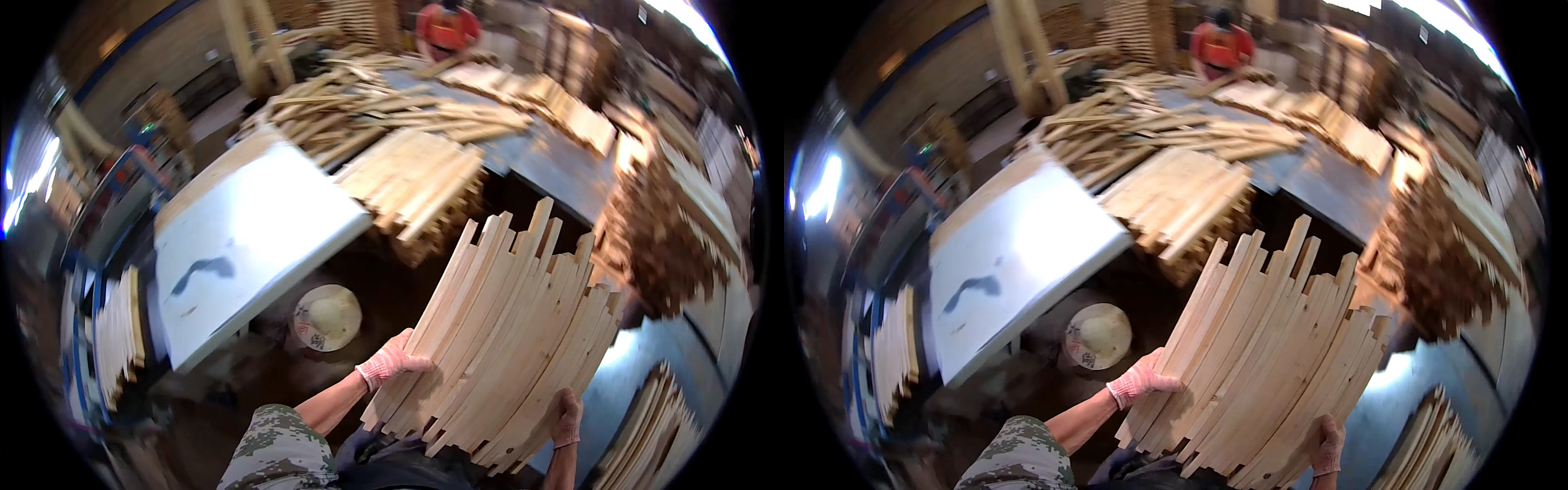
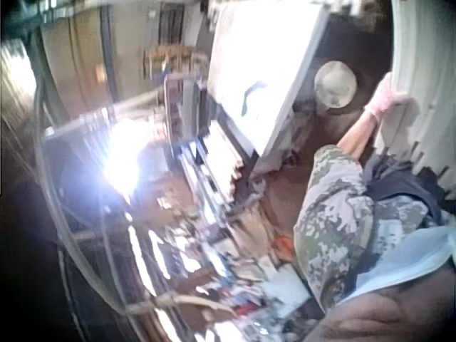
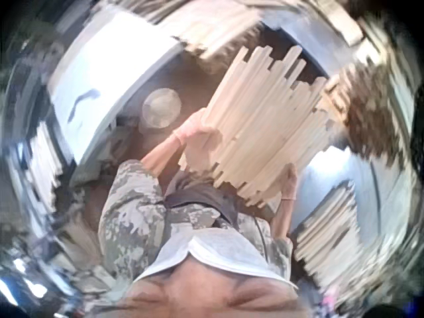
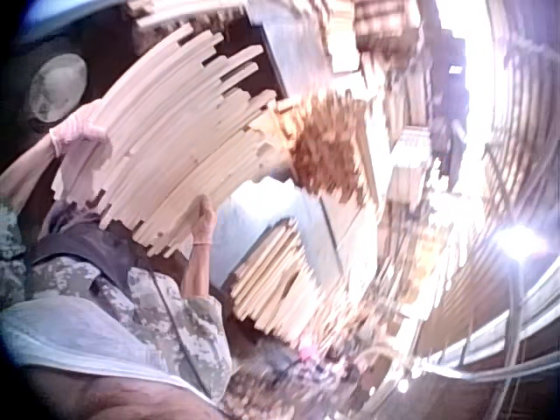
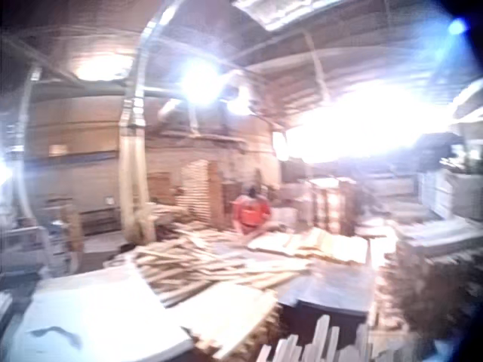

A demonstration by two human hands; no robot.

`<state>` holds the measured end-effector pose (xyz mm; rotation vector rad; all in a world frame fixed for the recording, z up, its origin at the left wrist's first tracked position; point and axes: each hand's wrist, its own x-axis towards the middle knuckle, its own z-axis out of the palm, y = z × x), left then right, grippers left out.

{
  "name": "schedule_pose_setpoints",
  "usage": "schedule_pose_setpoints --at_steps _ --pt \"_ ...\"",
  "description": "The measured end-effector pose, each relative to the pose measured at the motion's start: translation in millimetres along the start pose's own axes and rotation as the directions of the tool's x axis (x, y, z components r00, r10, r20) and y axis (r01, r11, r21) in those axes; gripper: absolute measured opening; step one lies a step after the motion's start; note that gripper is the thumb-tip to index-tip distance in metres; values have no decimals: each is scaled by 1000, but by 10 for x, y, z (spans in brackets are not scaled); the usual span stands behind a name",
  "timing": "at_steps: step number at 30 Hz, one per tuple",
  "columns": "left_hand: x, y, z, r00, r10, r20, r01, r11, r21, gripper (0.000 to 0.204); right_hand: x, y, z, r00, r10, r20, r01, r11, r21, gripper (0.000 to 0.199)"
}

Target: The person repeatedly picks up stacks of light-colored wooden planks from a metal table and places them onto a conveyor belt. They align the planks before moving them and continue this cycle throughout the clip.

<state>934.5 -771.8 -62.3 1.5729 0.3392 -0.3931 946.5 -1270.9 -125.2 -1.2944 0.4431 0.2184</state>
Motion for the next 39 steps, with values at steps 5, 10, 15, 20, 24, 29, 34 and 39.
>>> schedule_pose_setpoints --at_steps 5,10,15,20,24,29,34,39 --pt "-964 -241 -1662 966 114 -232 -144 982 -120 83 -66 -102 2072 964 -28 266 41 998 -45 71" --pt "-2090 -549 -3192 905 78 -418 -238 907 -346 87 -397 92 4174 839 13 544 69 989 -131 67" --pt "-3071 -1057 -4346 834 -73 -548 -255 829 -498 84 -690 542 5993 675 233 700 -33 958 -286 49" --pt "-3532 -1589 -5210 756 -281 -591 -153 802 -578 75 -843 993 7408 537 367 760 55 883 -465 45" --pt "-3749 -1763 -5630 623 -331 -709 -174 825 -538 81 -937 1295 8090 550 464 694 1 831 -556 50" --pt "-3845 -1477 -6325 474 -283 -834 71 956 -284 97 -997 1516 8874 503 464 729 34 832 -554 46" --pt "-4052 -1006 -7020 309 -224 -924 630 776 23 96 -1107 1910 9705 460 440 771 -18 873 -488 46" --pt "-4194 -906 -7321 48 -374 -926 691 682 -240 111 -1253 2380 10584 373 427 824 19 884 -467 38"
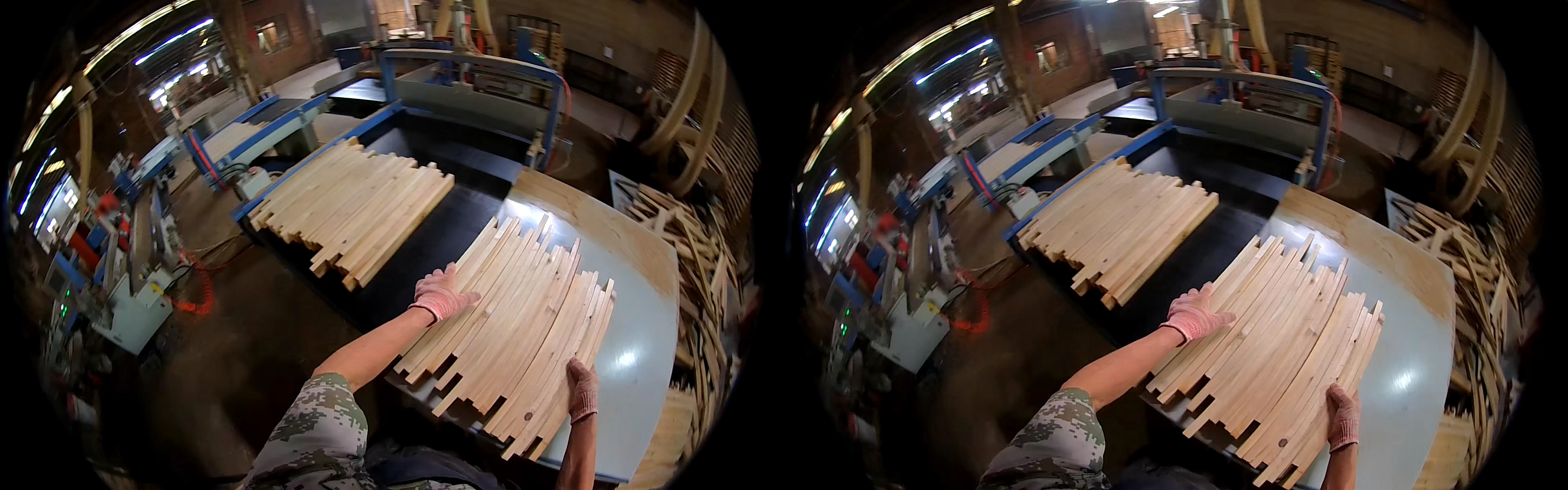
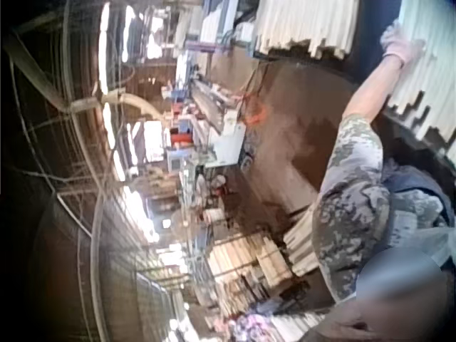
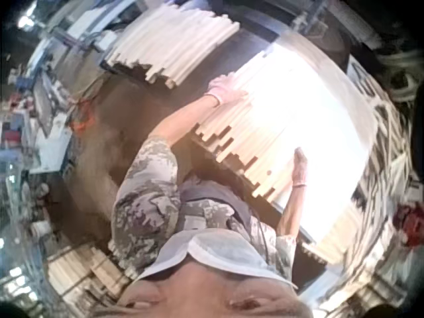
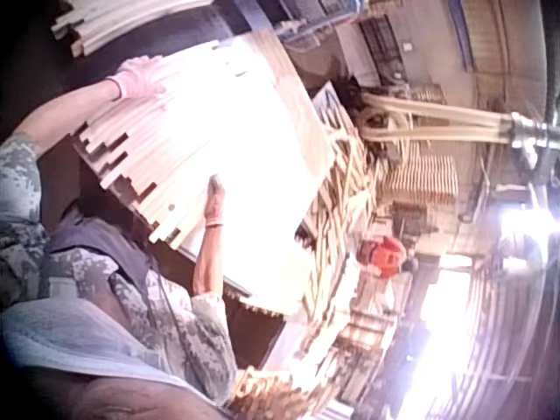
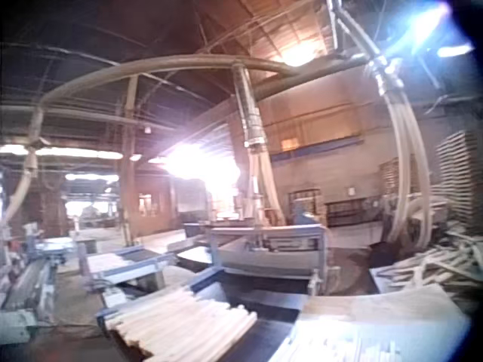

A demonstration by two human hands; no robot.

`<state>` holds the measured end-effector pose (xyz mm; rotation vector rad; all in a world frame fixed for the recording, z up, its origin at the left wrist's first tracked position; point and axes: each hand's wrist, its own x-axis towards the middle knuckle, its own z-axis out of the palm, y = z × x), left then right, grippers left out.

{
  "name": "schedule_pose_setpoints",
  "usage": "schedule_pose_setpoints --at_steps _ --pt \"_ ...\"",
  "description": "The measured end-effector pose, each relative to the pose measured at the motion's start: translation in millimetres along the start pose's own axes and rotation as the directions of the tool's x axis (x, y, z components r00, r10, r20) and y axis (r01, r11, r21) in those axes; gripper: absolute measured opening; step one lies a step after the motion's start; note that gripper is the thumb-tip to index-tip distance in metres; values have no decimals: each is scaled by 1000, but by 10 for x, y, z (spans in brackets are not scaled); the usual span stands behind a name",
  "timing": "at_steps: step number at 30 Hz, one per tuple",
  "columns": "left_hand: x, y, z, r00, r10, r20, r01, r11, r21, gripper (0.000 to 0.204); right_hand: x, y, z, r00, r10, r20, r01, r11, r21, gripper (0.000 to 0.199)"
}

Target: The person repeatedly picks up stacks of light-colored wooden planks from a metal table and places them onto a conveyor belt. They align the planks before moving them and continue this cycle throughout the clip.

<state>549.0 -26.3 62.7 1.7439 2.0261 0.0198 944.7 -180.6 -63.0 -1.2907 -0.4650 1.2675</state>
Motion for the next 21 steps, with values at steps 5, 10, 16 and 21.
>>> schedule_pose_setpoints --at_steps 5,10,16,21 --pt "304 -384 -18 961 72 -268 -26 985 173 106 590 -53 841 998 32 46 -35 998 54 46" --pt "781 -832 -149 998 27 -63 -14 980 197 96 823 27 1670 968 36 250 -77 985 155 48" --pt "826 -1180 164 917 215 -337 -119 952 283 96 728 -96 1851 989 47 144 -7 964 -268 63" --pt "844 -1087 26 946 227 -233 -160 949 272 93 646 -599 1901 979 169 111 15 488 -873 74"
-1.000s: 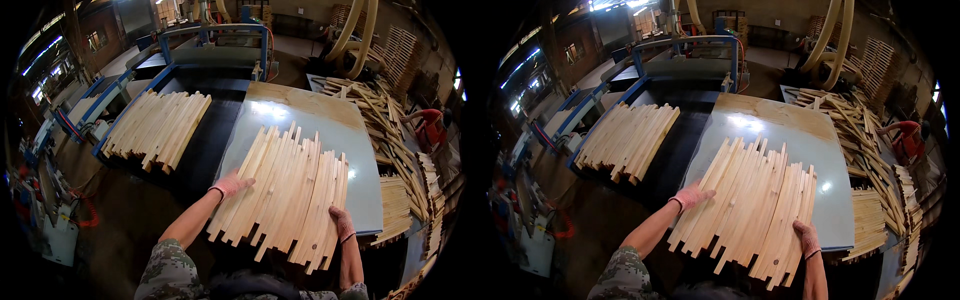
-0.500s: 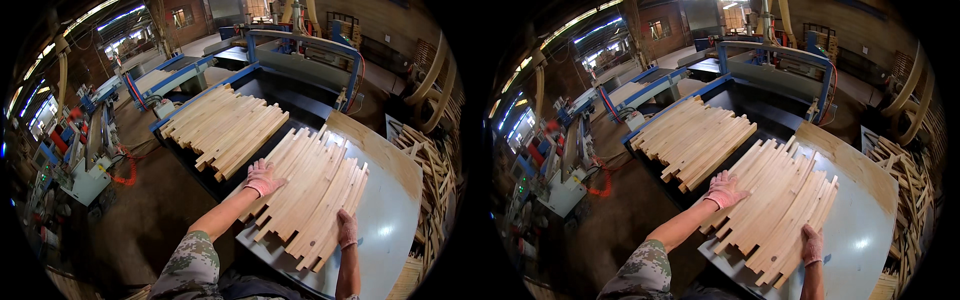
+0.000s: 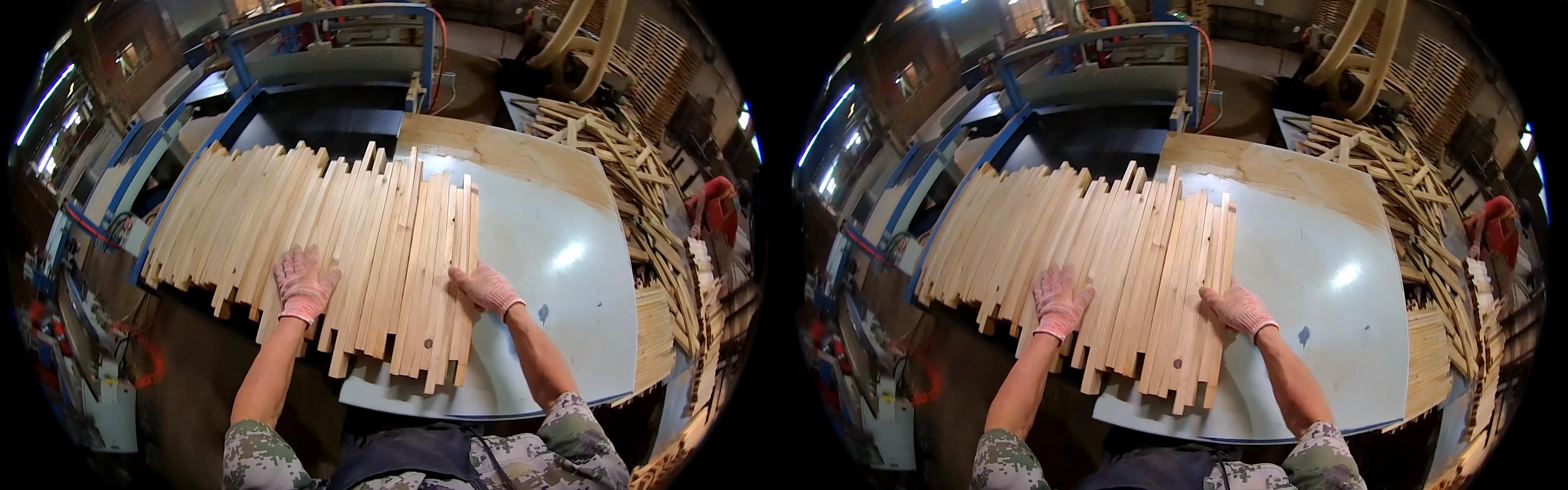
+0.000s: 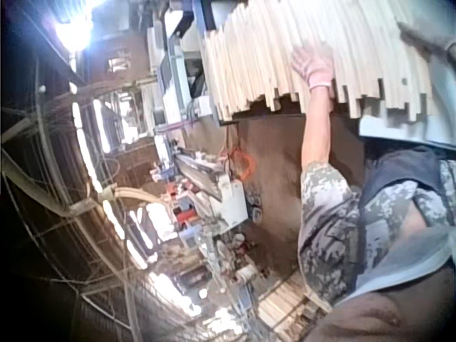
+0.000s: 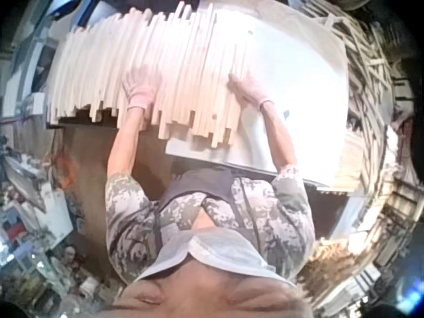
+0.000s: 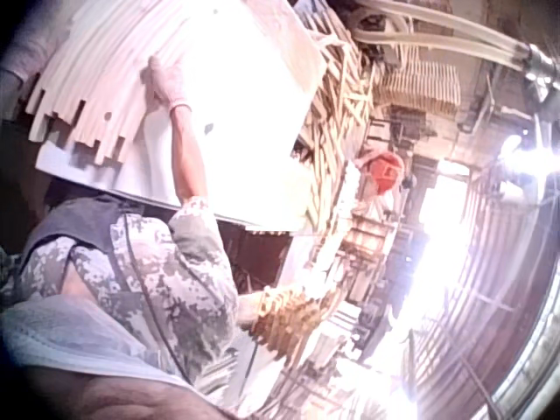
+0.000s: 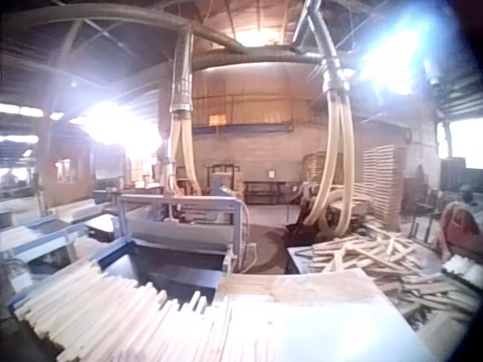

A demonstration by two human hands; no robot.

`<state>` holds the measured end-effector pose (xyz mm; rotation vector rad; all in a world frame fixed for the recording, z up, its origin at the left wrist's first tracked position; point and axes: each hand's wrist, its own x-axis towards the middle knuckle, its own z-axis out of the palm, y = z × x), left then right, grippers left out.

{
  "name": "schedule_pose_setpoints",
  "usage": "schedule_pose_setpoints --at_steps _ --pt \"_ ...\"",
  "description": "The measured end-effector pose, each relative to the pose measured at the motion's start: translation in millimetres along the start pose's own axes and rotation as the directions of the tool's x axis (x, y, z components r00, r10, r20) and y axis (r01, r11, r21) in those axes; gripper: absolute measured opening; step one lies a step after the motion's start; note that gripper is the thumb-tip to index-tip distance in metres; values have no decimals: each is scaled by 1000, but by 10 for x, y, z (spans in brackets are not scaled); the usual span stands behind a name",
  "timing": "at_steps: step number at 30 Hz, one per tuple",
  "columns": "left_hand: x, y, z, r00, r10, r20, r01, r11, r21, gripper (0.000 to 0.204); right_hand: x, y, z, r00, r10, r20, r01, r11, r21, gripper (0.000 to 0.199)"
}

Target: The person repeatedly picks up stacks of light-colored wooden planks from a metal table and places them onto a conveyor belt. They align the planks before moving them and continue this cycle throughout the clip.

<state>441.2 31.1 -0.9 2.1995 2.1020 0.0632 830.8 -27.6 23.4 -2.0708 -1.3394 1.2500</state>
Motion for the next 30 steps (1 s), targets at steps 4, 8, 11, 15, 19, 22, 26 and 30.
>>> schedule_pose_setpoints --at_steps 4,8,11,15,19,22,26,30 --pt "150 28 -124 979 188 72 -186 982 -40 80 -167 -208 -26 986 124 -109 -157 903 -399 84" --pt "139 -11 -51 941 332 -66 -338 933 -123 61 -368 -457 436 854 -271 -444 -6 849 -529 88" --pt "100 -47 3 925 375 -56 -379 919 -111 64 -341 -790 1008 803 -480 -353 248 808 -534 95" --pt "96 -103 -26 905 414 -97 -424 898 -116 65 35 -1352 1776 831 -426 -357 146 788 -599 87" --pt "132 -146 -61 902 430 -51 -433 892 -128 65 303 -1532 1982 822 -350 -450 -16 775 -632 80" --pt "138 -149 -65 890 453 -48 -455 881 -129 67 373 -1506 1939 809 -363 -462 -1 785 -619 80" --pt "118 -161 -98 893 450 -17 -449 885 -120 72 334 -1357 1839 777 -396 -489 16 790 -613 79" --pt "109 -143 -154 891 454 20 -449 886 -116 77 284 -1129 1615 790 -366 -491 -13 792 -611 84"
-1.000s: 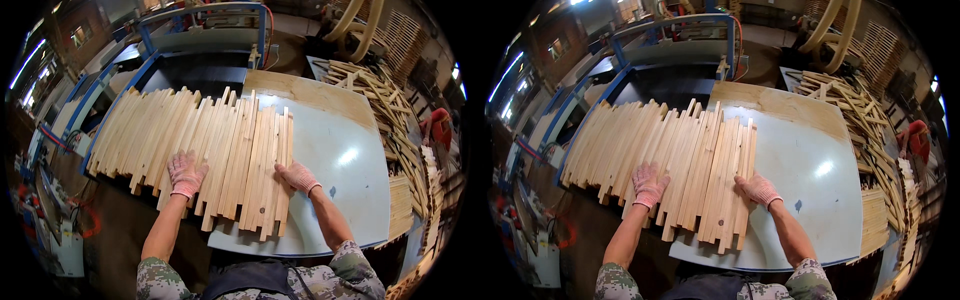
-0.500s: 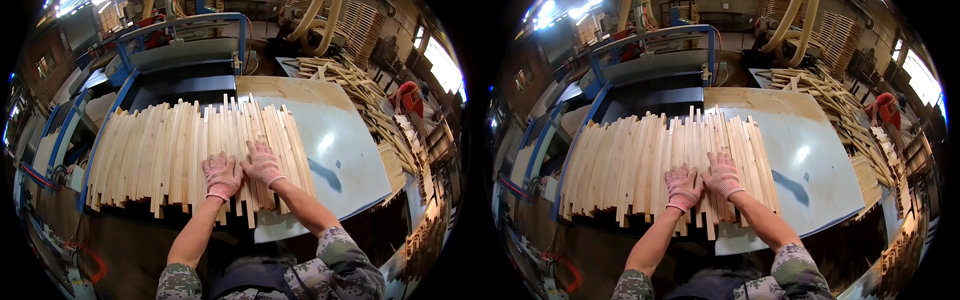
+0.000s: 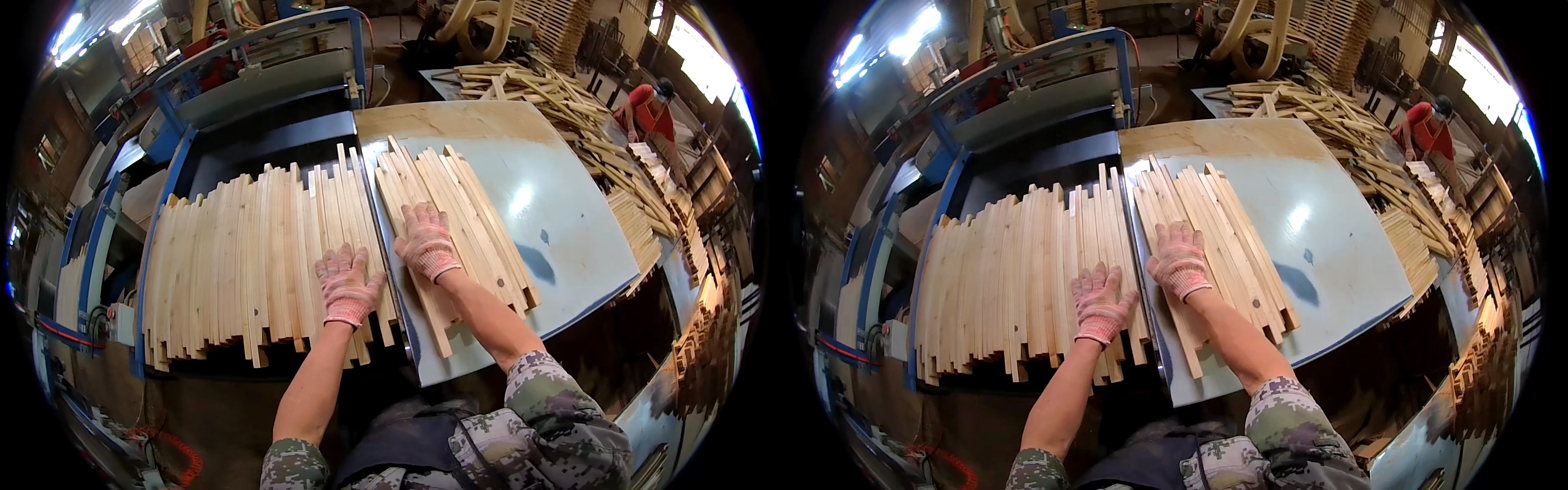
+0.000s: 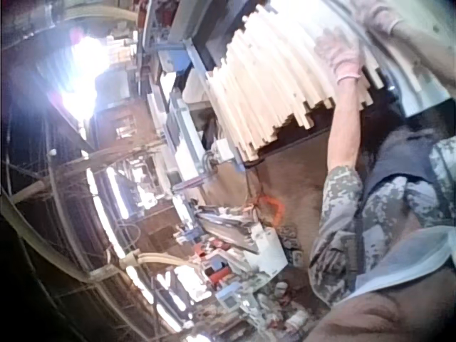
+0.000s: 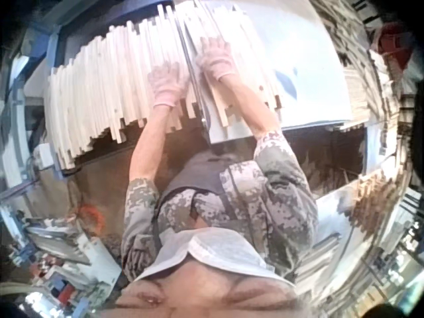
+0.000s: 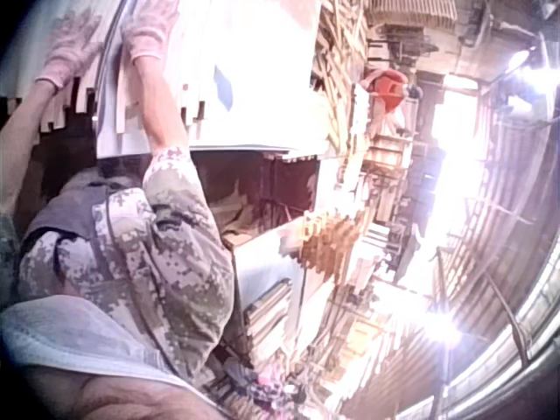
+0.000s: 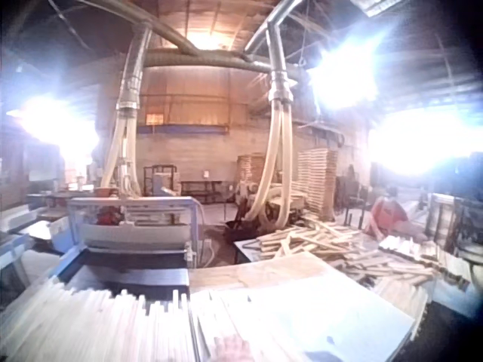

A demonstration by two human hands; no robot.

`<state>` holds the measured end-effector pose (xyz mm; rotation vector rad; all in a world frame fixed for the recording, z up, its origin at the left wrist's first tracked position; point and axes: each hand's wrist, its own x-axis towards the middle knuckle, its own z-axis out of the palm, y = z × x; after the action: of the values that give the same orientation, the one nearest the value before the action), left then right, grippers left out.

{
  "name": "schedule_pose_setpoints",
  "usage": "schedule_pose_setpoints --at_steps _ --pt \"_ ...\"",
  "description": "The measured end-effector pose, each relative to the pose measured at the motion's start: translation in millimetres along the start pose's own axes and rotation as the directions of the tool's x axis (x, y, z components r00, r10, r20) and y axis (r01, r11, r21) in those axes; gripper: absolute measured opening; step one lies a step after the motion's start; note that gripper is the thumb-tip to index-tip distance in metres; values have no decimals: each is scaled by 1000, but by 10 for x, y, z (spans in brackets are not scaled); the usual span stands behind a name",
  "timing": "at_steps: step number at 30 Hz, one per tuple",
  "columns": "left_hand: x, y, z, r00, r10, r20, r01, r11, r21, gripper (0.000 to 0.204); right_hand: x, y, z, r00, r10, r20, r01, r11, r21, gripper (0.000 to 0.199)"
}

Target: The person repeatedly picks up stacks of light-colored wooden planks from a metal table and places them onto a conveyor belt. They align the planks before moving them and continue this cycle throughout the clip.

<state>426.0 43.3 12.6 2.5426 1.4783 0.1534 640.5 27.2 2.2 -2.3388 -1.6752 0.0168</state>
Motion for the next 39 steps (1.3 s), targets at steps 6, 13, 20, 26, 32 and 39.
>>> schedule_pose_setpoints --at_steps 6,13,20,26,32,39 --pt "-15 -34 -11 1000 0 30 1 999 -33 81 76 267 -39 999 36 30 -37 997 60 84" --pt "-498 -1374 -220 981 -106 -162 82 986 -146 83 95 212 -43 997 5 -73 -1 998 65 77" --pt "-1426 -4071 -1092 667 -551 -502 654 755 40 100 -18 -382 -92 977 -190 -95 213 876 434 81" --pt "-1935 -5668 -1990 398 -772 -496 894 448 20 103 -15 -888 294 963 142 227 -232 866 442 84" --pt "-2009 -6102 -2151 433 -790 -433 889 454 61 100 -38 -932 504 963 231 138 -269 810 521 87" --pt "-2345 -6058 -2448 574 -766 -287 815 567 118 96 -89 -1093 485 971 224 82 -232 799 555 92"
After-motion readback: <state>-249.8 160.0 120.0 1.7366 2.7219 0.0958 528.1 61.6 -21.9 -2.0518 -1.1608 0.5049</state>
